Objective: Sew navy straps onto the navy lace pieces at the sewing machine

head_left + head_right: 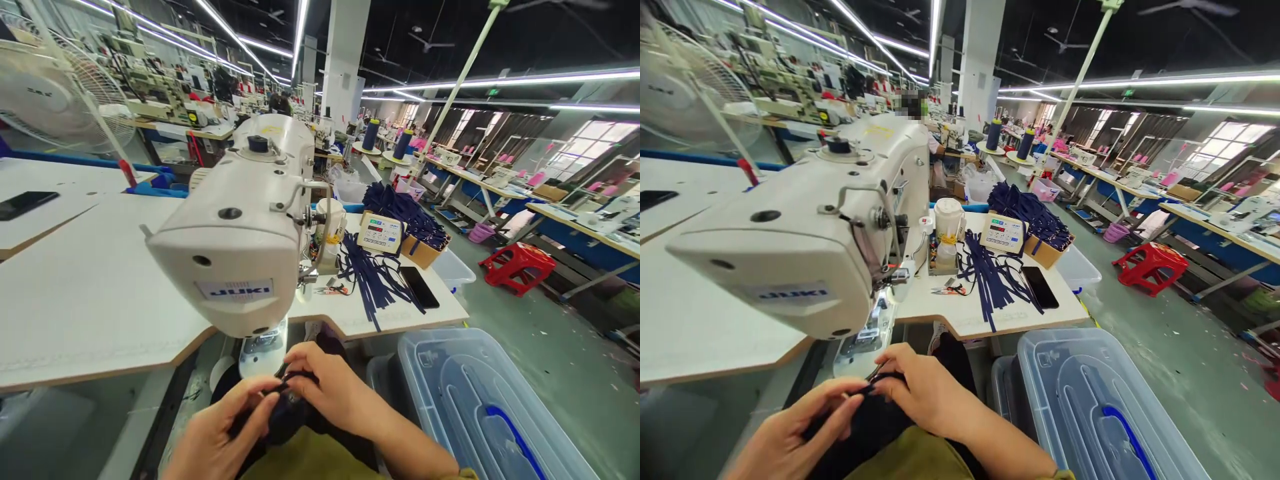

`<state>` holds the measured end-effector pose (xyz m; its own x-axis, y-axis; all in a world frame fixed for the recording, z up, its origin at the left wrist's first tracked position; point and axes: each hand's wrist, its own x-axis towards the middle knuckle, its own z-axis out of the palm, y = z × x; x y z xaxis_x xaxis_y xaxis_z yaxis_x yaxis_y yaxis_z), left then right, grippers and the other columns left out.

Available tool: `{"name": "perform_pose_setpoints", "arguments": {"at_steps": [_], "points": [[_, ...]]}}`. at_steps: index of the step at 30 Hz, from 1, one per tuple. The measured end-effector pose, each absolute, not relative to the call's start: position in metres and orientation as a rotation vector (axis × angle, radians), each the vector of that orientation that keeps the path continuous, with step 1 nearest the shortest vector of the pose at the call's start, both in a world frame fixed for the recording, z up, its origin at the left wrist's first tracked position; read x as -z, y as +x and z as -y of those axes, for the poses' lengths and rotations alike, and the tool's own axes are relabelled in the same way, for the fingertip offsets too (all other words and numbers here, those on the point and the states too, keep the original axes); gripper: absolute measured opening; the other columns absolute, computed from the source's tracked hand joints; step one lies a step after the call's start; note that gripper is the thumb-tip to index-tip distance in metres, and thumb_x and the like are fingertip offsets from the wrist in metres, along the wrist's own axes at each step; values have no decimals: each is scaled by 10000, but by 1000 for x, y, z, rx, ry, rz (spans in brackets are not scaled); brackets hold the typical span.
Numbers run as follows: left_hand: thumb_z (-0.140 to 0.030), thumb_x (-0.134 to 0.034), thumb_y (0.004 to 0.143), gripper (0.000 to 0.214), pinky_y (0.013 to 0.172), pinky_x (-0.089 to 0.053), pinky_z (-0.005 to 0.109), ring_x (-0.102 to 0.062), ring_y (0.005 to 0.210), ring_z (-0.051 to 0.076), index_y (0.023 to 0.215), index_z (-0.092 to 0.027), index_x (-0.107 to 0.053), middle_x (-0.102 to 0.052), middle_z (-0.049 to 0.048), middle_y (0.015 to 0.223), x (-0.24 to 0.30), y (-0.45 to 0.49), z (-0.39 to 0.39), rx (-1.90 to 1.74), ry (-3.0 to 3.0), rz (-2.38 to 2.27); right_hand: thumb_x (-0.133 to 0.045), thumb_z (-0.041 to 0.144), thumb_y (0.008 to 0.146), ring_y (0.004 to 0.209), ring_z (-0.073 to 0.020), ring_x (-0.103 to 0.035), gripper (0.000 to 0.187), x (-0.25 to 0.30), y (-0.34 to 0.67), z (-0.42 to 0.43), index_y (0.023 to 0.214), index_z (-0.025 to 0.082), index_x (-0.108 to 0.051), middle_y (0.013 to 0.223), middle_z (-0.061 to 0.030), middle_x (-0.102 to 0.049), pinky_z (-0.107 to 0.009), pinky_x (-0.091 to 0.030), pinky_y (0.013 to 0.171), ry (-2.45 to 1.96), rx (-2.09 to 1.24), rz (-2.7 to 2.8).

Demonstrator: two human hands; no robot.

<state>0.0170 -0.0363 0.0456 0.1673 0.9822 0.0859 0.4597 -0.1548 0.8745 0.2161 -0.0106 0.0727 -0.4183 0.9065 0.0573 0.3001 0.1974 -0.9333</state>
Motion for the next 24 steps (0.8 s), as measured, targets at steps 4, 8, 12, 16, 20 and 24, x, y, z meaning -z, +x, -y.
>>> {"name": "perform_pose_setpoints", "arguments": {"at_steps": [4, 8, 12, 16, 20, 24], "points": [[-578, -477, 833, 376, 544, -455, 173, -554, 542, 110, 945, -239, -594, -581, -55, 572, -56, 24, 24, -779, 1645, -1316, -578, 174, 888, 890, -166, -689, 216, -80, 214, 13, 1093, 241, -555, 938, 13, -715, -238, -485, 771, -1217, -1150, 1966], [-520, -444, 869, 318, 500, -422, 164, -506, 521, 98, 863, -229, -572, -527, -58, 572, -47, 23, 24, -720, 1715, -1303, -614, 199, 889, 857, -156, -679, 113, -78, 213, 12, 993, 234, -638, 893, 18, -712, -214, -474, 759, -1211, -1019, 2052], [-474, -500, 860, 254, 526, -443, 137, -595, 577, 92, 920, -247, -599, -648, -46, 693, -36, 21, 31, -909, 1867, -1488, -622, 281, 889, 751, -128, -652, 98, -69, 208, 15, 878, 214, -693, 805, 14, -694, -197, -472, 716, -1140, -1012, 1954], [-401, -483, 894, 188, 534, -449, 125, -636, 583, 82, 978, -281, -600, -700, -52, 767, -37, 20, 32, -1026, 2135, -1429, -536, 404, 921, 602, -110, -622, 239, -55, 206, 13, 909, 192, -642, 708, 9, -673, -196, -473, 555, -1084, -1410, 1718], [-332, -415, 935, 185, 513, -426, 127, -582, 515, 67, 910, -270, -588, -640, -70, 658, -42, 20, 31, -979, 2261, -1310, -541, 446, 891, 564, -118, -637, 294, -45, 210, 9, 1034, 189, -537, 758, -11, -690, -173, -456, 423, -973, -1773, 1478], [-310, -386, 946, 189, 534, -421, 110, -558, 530, 52, 886, -261, -558, -611, -80, 661, -47, 25, 32, -912, 2187, -1228, -535, 284, 878, 535, -98, -637, 88, -52, 209, 11, 897, 200, -554, 675, 33, -659, -131, -431, 398, -1084, -1622, 1595]]}}
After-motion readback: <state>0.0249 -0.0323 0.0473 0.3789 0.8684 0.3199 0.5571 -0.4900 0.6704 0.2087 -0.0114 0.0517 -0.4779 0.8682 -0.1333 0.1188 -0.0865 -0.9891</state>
